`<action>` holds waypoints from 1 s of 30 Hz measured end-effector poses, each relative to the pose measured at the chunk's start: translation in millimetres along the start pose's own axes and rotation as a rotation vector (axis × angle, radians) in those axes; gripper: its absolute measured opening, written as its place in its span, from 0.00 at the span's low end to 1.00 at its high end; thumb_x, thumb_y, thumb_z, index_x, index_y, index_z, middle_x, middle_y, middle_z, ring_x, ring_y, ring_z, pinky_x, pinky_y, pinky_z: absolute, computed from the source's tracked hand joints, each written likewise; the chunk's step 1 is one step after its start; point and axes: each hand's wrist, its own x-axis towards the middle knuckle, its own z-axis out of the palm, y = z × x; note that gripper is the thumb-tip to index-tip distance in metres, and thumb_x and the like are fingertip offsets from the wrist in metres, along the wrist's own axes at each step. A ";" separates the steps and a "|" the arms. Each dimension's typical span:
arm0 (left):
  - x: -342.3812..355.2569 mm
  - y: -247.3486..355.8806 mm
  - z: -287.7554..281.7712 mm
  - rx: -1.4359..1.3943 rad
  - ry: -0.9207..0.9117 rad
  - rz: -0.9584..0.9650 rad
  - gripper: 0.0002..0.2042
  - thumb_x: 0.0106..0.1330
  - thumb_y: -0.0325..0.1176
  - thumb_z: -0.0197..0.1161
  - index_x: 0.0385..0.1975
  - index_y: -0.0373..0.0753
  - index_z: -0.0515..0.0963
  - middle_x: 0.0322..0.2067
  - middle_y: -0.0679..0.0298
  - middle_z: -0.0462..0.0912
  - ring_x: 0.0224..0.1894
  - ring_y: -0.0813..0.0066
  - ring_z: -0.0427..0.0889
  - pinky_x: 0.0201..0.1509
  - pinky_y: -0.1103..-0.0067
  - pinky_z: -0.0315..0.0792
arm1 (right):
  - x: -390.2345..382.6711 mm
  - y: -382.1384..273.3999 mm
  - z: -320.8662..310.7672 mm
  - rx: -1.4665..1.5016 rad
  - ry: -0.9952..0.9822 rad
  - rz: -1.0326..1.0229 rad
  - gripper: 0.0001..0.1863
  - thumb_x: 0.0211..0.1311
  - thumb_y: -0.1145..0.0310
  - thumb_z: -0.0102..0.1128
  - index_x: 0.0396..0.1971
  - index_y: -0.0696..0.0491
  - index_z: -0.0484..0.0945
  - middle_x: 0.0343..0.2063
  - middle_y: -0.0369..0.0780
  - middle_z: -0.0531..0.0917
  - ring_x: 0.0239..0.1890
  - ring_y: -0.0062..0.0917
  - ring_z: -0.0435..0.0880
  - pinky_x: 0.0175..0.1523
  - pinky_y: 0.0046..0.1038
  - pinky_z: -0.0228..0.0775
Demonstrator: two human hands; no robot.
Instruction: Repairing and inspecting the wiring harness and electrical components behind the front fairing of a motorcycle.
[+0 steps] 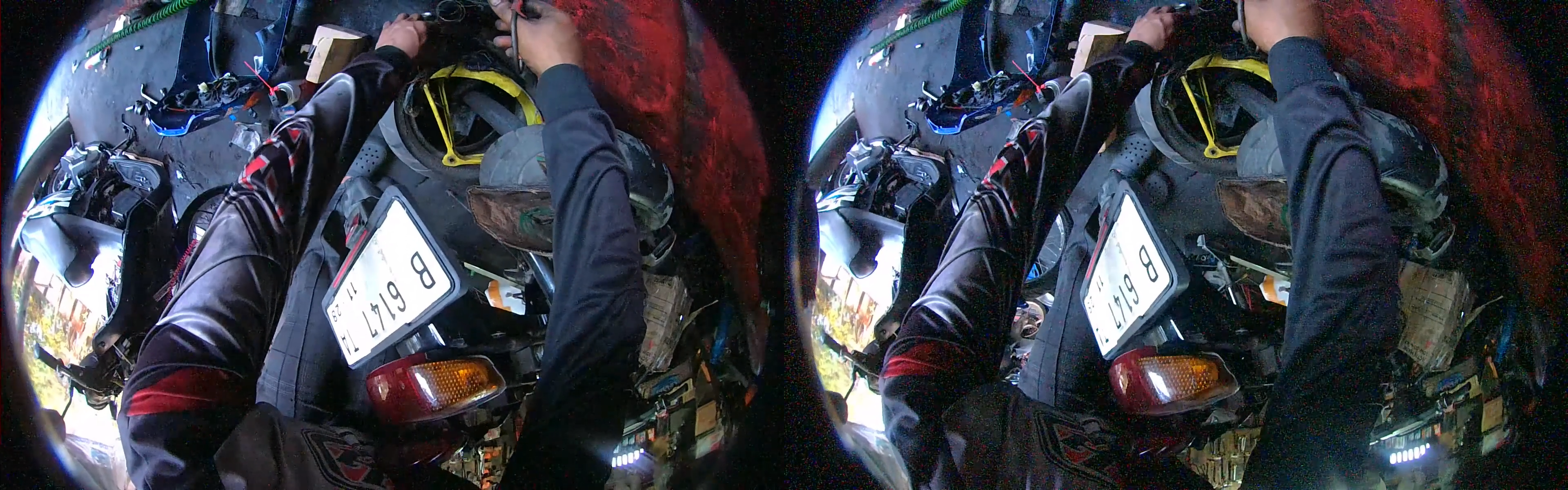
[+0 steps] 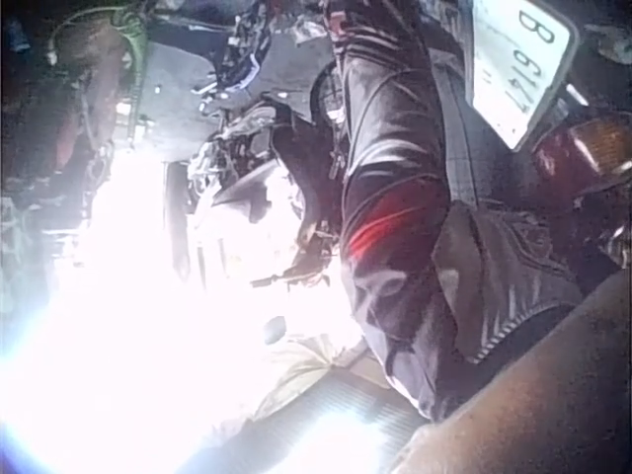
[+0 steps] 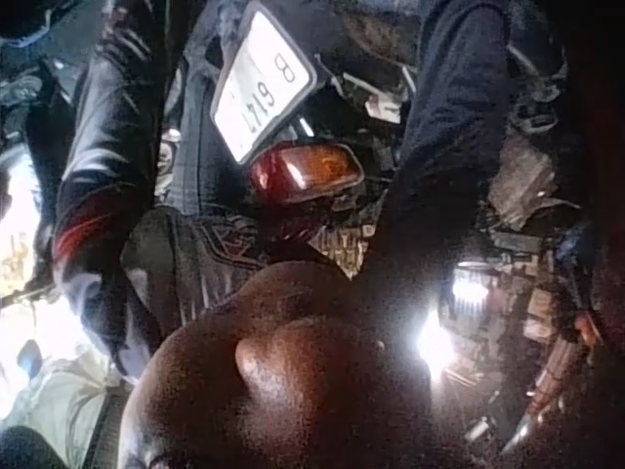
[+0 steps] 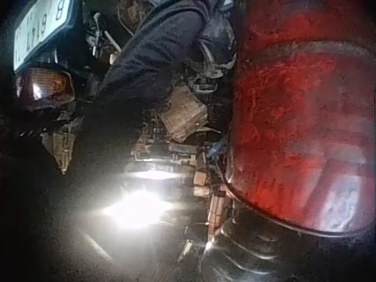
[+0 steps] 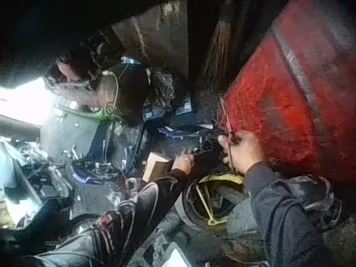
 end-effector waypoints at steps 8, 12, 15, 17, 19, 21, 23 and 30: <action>-101.9 23.7 -75.6 -0.043 0.186 0.030 0.18 0.49 0.37 0.67 0.42 0.41 0.81 0.54 0.54 0.70 0.55 0.46 0.69 0.56 0.61 0.68 | 6.5 29.7 -7.0 0.085 -0.074 0.060 0.14 0.61 0.61 0.63 0.31 0.58 0.78 0.21 0.38 0.79 0.18 0.23 0.78 0.23 0.25 0.69; -133.1 37.6 -96.8 -0.294 0.139 0.051 0.14 0.55 0.37 0.64 0.38 0.37 0.81 0.47 0.50 0.77 0.49 0.51 0.76 0.51 0.65 0.72 | 7.4 53.5 0.0 0.024 -0.161 0.020 0.25 0.55 0.48 0.67 0.39 0.57 0.78 0.30 0.40 0.84 0.24 0.21 0.85 0.26 0.20 0.74; -139.0 44.2 -105.2 -0.573 -0.042 -0.138 0.13 0.61 0.37 0.61 0.39 0.35 0.81 0.34 0.49 0.83 0.39 0.52 0.83 0.45 0.68 0.75 | 8.9 62.1 1.3 0.047 -0.142 0.028 0.25 0.55 0.48 0.67 0.40 0.57 0.79 0.30 0.41 0.85 0.24 0.22 0.85 0.26 0.20 0.75; -140.2 43.5 -107.3 -0.509 0.018 -0.160 0.13 0.61 0.38 0.61 0.38 0.34 0.81 0.34 0.49 0.83 0.38 0.50 0.82 0.44 0.67 0.75 | 10.3 63.3 0.3 0.066 -0.139 0.025 0.25 0.55 0.49 0.67 0.40 0.58 0.79 0.30 0.41 0.85 0.25 0.22 0.85 0.26 0.19 0.74; -131.6 38.0 -105.9 -0.588 -0.084 -0.168 0.14 0.61 0.40 0.61 0.38 0.35 0.81 0.34 0.49 0.83 0.38 0.50 0.82 0.44 0.67 0.75 | 12.7 61.0 -0.7 0.112 -0.152 -0.009 0.26 0.55 0.49 0.67 0.41 0.59 0.78 0.31 0.42 0.85 0.25 0.22 0.85 0.26 0.19 0.75; -126.2 33.5 -98.6 -0.672 -0.189 -0.176 0.16 0.60 0.42 0.61 0.38 0.36 0.81 0.35 0.48 0.83 0.38 0.49 0.82 0.44 0.67 0.75 | 13.9 57.9 -3.5 0.094 -0.150 0.003 0.26 0.55 0.50 0.67 0.40 0.59 0.78 0.30 0.42 0.84 0.25 0.22 0.85 0.25 0.19 0.75; -122.2 31.7 -87.1 -0.414 -0.460 -0.132 0.17 0.59 0.45 0.61 0.35 0.36 0.82 0.34 0.47 0.82 0.38 0.49 0.82 0.43 0.66 0.75 | 11.9 55.8 -8.8 0.008 -0.195 0.030 0.27 0.55 0.49 0.67 0.41 0.59 0.78 0.30 0.42 0.85 0.24 0.22 0.85 0.24 0.18 0.75; -137.9 51.2 -49.4 -0.268 0.086 -0.130 0.18 0.54 0.39 0.63 0.43 0.36 0.76 0.38 0.46 0.81 0.43 0.47 0.80 0.47 0.62 0.74 | 2.4 59.8 -11.0 0.013 -0.202 0.018 0.30 0.55 0.49 0.68 0.45 0.60 0.76 0.29 0.41 0.84 0.24 0.21 0.85 0.23 0.17 0.73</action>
